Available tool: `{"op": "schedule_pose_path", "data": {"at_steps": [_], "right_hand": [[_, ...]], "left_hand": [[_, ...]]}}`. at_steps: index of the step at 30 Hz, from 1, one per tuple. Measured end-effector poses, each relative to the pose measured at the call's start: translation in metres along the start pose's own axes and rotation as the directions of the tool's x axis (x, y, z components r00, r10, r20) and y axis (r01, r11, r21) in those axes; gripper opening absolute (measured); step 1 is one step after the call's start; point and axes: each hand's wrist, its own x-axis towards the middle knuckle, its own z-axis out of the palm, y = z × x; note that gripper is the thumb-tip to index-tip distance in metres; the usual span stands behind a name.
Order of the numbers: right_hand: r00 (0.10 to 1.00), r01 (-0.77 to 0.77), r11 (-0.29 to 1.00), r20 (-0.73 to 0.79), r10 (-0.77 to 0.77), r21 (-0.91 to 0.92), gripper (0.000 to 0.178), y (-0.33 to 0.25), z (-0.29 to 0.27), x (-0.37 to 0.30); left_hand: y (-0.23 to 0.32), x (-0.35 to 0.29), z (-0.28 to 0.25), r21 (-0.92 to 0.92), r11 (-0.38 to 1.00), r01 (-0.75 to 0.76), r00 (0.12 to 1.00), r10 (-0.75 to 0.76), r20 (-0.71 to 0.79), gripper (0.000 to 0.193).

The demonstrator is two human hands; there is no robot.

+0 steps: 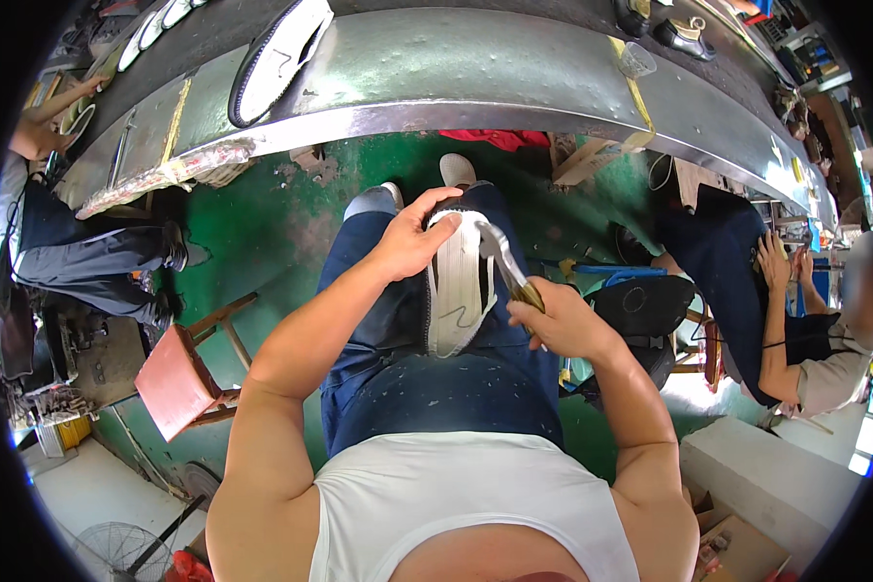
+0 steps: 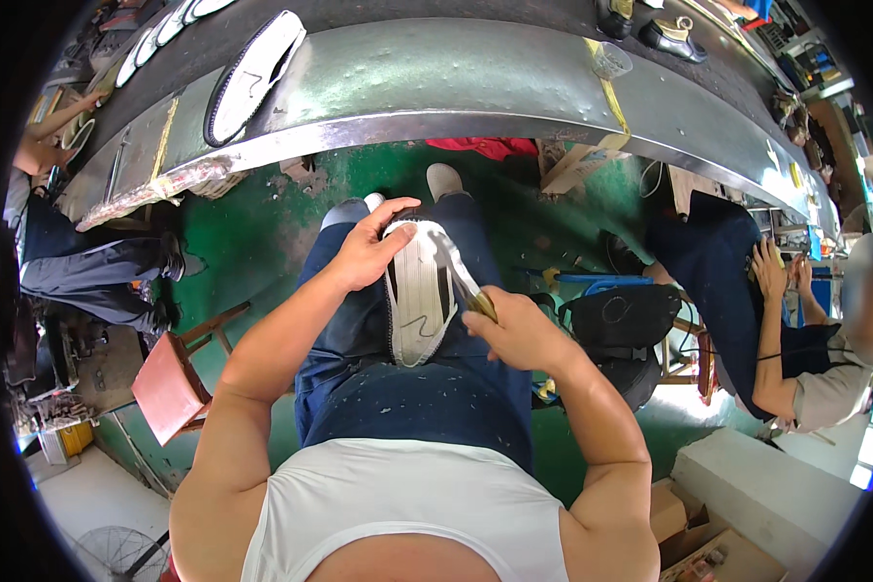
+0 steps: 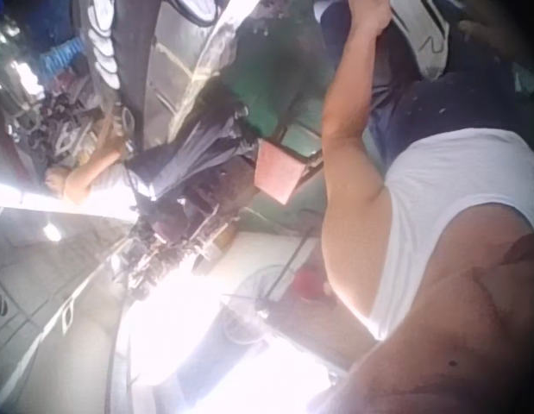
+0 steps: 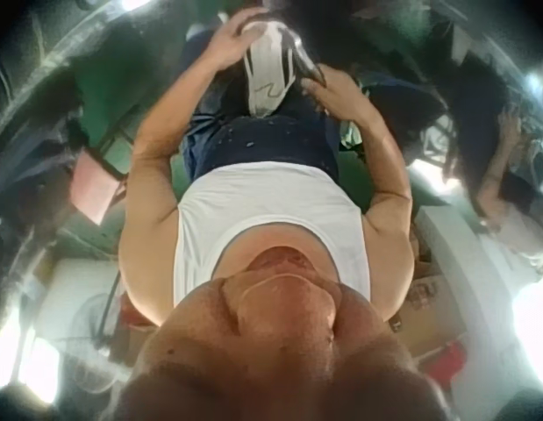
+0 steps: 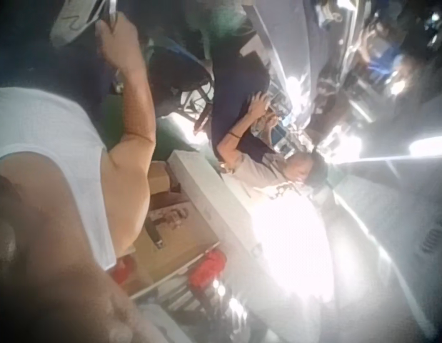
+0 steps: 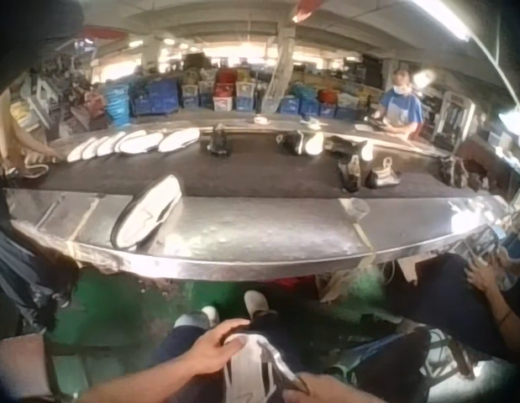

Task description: Trimming excess material and lasting shoe uppers at a conveyor belt workstation.

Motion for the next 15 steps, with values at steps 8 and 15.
{"op": "schedule_pose_path", "data": {"at_steps": [8, 15], "right_hand": [[0.872, 0.319, 0.939, -0.347, -0.345, -0.132, 0.03, 0.028, 0.006, 0.068], [0.855, 0.129, 0.989, -0.497, -0.148, -0.071, 0.043, 0.095, 0.062, 0.1]], "left_hand": [[-0.026, -0.005, 0.004, 0.206, 0.978, 0.023, 0.998, -0.01, -0.06, 0.066], [-0.06, -0.045, 0.021, 0.38, 0.892, 0.245, 0.97, -0.223, -0.102, 0.059]]}}
